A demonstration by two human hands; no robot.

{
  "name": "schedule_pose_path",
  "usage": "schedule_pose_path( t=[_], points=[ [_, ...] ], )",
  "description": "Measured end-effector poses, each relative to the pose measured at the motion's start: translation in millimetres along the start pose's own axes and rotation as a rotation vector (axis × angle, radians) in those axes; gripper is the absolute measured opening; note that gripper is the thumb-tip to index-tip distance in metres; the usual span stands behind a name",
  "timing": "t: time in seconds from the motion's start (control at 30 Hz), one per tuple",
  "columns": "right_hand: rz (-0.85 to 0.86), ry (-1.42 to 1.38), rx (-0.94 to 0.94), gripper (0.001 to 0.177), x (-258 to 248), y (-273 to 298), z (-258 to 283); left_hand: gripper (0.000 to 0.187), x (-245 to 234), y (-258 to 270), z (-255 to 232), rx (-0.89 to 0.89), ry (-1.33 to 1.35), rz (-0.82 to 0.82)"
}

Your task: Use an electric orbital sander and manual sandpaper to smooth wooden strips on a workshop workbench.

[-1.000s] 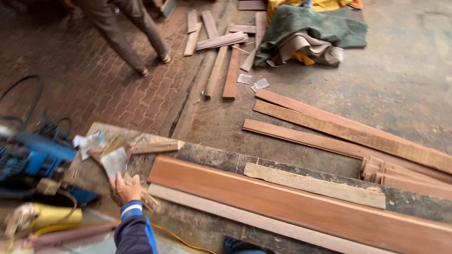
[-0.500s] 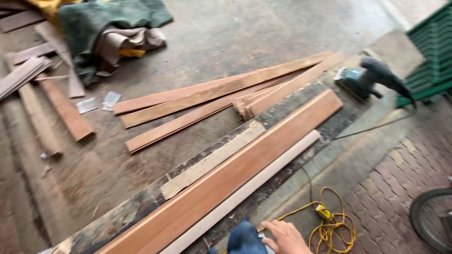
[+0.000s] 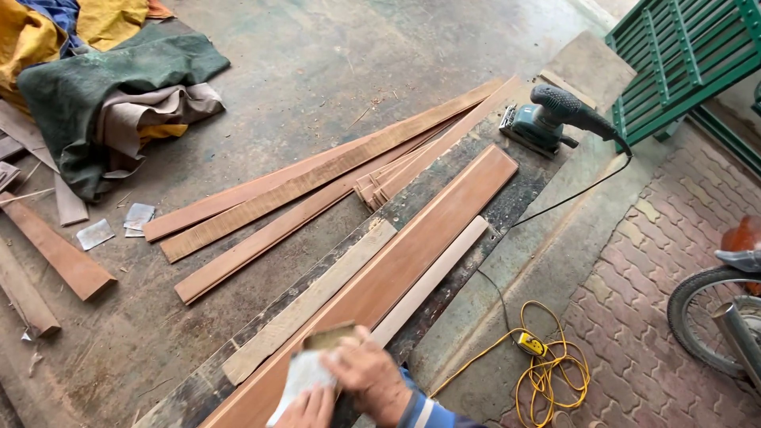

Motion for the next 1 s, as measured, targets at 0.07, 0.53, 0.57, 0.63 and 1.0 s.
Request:
schedule_pose_path(
  t=[0.07, 0.53, 0.57, 0.63, 1.0],
  points=[
    [0.321, 0.022, 0.459, 0.025, 23.0, 50.8, -68.9, 0.04, -7.2, -129.0, -29.5, 0.069, 0.019, 0.037],
    [0.038, 0.177, 0.511, 0.027, -67.4, 152.2, -383.1, 0.066, 134.0, -235.1, -52.2, -0.231, 0.292, 0.611],
    [0.038, 0.171, 0.601, 0.031, -76.7, 141.8, -400.0, 0.066, 126.8, -249.6, -47.4, -0.23, 0.274, 0.503],
    [0.002, 0.155, 0.573, 0.035, -78.6, 124.4, -414.7, 0.063, 134.2, -258.8, -40.4, -0.181, 0.283, 0.496],
    [-0.129, -0.089, 0.516, 0.029, 17.2, 147.6, -347.5, 0.074, 154.1, -243.9, -10.6, 0.023, 0.239, 0.376]
  ],
)
Point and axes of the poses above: each hand's wrist, its own y-axis away from the middle knuckle, its own x-axis out of the palm, z = x × y, the point moved 6 cm from there along -y, towards the middle knuckle, and after that the axes turned 9 degrees about -z, right-handed, at the moved point
